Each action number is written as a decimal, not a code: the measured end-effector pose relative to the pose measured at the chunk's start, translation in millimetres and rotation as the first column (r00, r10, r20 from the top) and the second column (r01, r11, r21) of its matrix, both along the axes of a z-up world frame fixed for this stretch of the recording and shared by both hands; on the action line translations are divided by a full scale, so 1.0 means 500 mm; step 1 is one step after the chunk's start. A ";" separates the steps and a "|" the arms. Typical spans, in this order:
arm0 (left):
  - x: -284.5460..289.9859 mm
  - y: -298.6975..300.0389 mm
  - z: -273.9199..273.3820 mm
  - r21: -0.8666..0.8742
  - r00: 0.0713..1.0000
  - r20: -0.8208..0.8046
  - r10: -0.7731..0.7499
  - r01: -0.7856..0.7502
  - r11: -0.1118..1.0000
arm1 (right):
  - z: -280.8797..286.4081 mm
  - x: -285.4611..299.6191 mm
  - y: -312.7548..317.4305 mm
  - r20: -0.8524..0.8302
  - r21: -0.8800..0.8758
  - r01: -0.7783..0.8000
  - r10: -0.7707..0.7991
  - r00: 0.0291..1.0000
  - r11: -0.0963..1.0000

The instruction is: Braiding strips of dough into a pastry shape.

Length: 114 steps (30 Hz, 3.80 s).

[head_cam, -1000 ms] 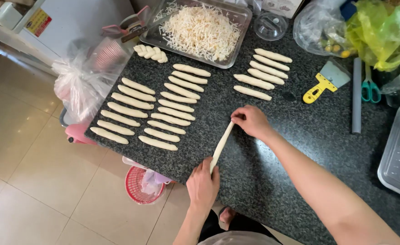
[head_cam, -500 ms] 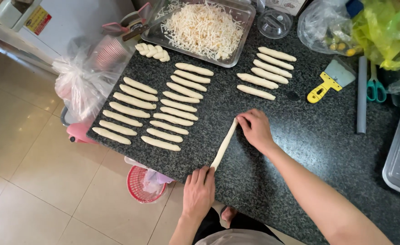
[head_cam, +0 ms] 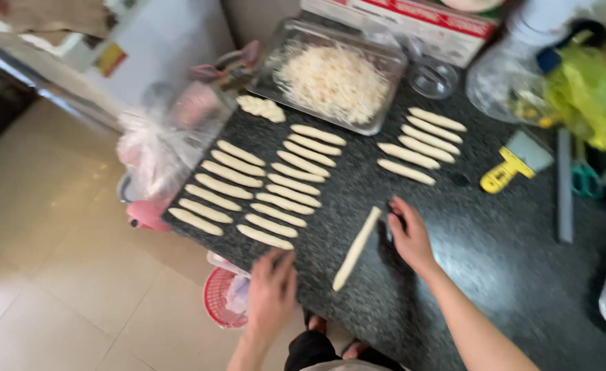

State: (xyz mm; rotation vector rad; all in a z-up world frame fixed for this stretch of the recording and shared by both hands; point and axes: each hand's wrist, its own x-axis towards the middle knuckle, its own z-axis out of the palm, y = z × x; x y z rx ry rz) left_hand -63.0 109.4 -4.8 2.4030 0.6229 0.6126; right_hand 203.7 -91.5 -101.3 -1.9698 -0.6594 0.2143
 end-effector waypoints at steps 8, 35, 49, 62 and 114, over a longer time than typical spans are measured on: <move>0.134 0.439 -0.074 0.240 0.965 0.041 0.261 -0.263 0.935 | -0.059 0.033 -0.017 -0.403 0.056 0.156 -0.121 0.907 0.986; 0.369 0.359 0.189 0.021 0.992 0.039 -0.123 0.122 0.992 | 0.090 -0.004 -0.061 -0.761 -0.029 0.339 -0.241 0.603 0.940; 0.415 -0.425 0.082 -0.498 0.808 0.231 -0.543 0.577 0.647 | 0.081 0.055 -0.641 -0.424 -0.079 0.533 -0.512 0.747 0.842; 0.413 -0.541 0.030 -0.120 0.884 -0.136 -0.447 0.433 0.893 | 0.133 0.018 -0.441 0.233 -0.191 0.306 -0.260 0.937 0.933; 0.140 -0.557 -0.093 -0.008 0.659 -0.281 -0.697 0.725 0.689 | 0.110 -0.311 -0.563 0.258 -0.619 0.039 0.157 0.953 0.784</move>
